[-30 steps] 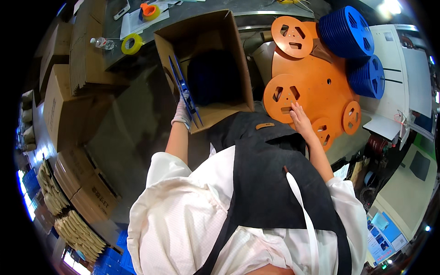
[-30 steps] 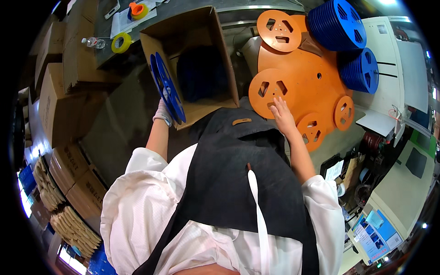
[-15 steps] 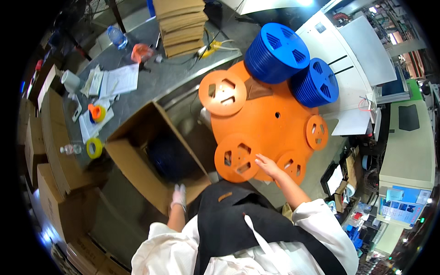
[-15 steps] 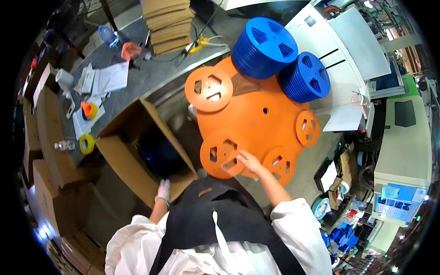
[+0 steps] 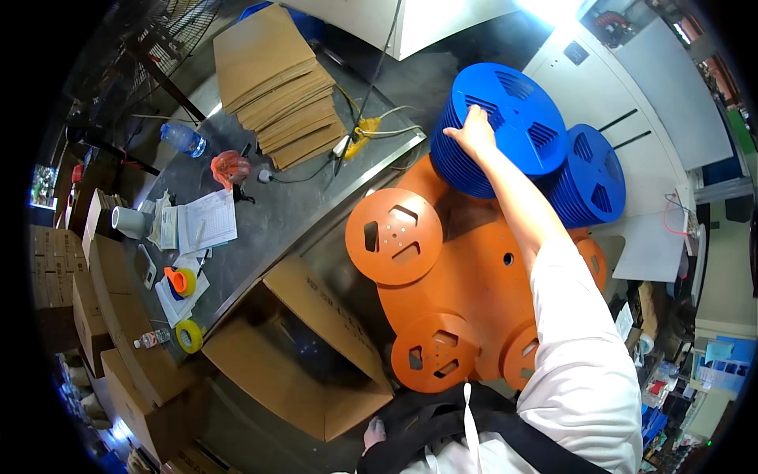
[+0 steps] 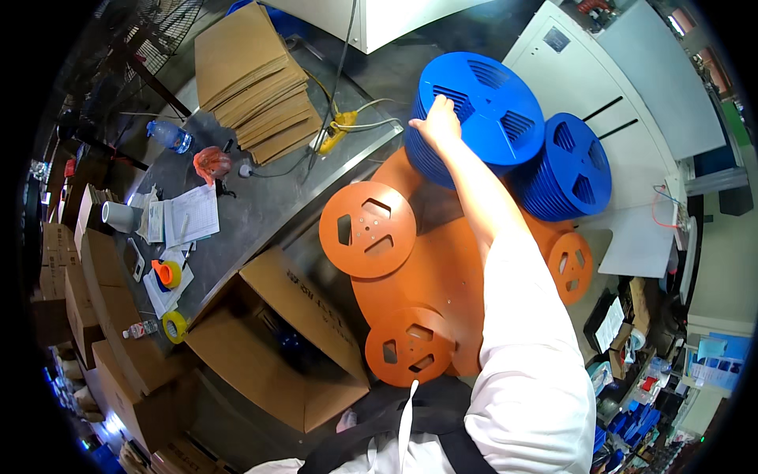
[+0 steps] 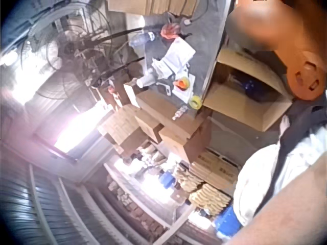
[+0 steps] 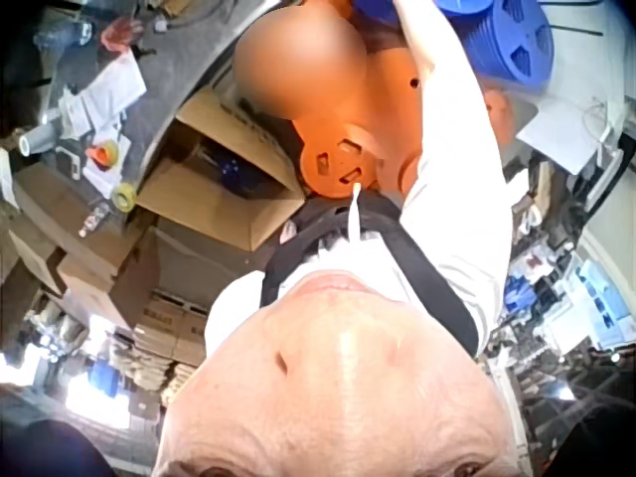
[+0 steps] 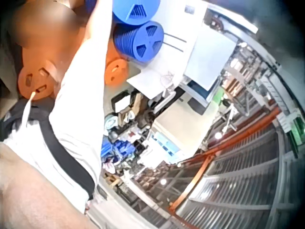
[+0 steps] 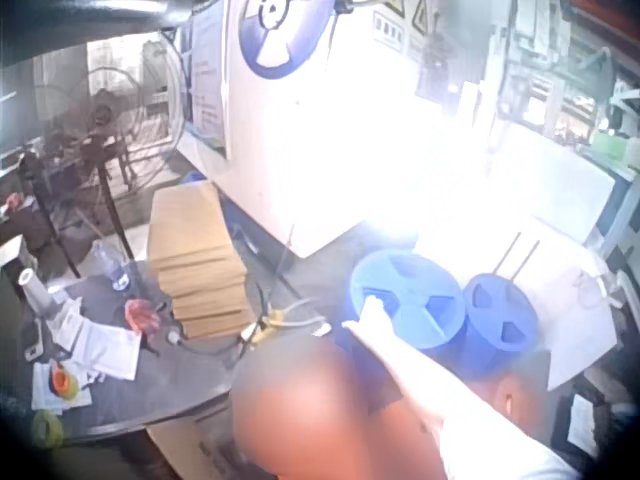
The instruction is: The person assembles flat cardboard boxes by folding and taping the seams. They then place blue plastic reels into the boxes one by one. The task involves repetitive folding, taping, and stacking of items in a warehouse environment.
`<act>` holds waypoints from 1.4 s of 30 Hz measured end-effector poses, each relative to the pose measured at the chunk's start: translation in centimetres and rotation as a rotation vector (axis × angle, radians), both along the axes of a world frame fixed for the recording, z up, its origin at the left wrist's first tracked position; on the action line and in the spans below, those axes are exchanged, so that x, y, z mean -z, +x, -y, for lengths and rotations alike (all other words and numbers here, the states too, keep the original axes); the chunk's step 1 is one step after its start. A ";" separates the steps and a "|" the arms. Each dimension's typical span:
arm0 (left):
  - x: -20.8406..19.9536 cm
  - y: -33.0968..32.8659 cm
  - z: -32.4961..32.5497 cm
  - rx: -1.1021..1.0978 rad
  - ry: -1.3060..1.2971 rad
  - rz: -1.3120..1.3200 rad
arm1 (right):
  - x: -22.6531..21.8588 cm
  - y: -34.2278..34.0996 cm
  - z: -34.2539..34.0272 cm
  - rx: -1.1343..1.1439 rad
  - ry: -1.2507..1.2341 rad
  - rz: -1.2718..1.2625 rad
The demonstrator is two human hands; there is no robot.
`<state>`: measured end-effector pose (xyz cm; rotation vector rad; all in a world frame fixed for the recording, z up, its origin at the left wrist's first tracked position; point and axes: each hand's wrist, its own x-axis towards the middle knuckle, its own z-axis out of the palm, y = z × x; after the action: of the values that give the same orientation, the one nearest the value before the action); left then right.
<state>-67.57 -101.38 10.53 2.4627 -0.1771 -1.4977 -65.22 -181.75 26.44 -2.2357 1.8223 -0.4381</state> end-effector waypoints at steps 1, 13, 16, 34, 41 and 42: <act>0.8 -0.7 -1.0 0.002 0.056 -0.029 | 1.4 -0.3 2.8 -0.010 0.177 -0.080; 1.1 -1.9 -1.8 -0.058 0.028 0.005 | 10.2 -2.2 5.3 -0.031 0.823 0.109; -0.2 -0.9 -1.4 -0.171 0.115 -0.129 | 10.4 -3.6 3.8 -0.073 0.750 -0.153; -2.7 7.1 -3.1 -0.119 -0.392 0.062 | -14.3 -8.5 -34.1 -0.011 1.141 1.019; -22.7 20.5 3.7 -0.425 -1.020 0.499 | -12.3 -10.4 -54.2 -0.277 1.547 1.989; -26.5 21.4 4.1 -0.176 -0.949 0.720 | -12.9 -9.9 -56.1 -0.273 1.577 2.009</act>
<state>-46.14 -105.47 37.03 1.9800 -0.6099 -0.2407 -75.11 -125.69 39.37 -0.2041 0.2059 -0.4796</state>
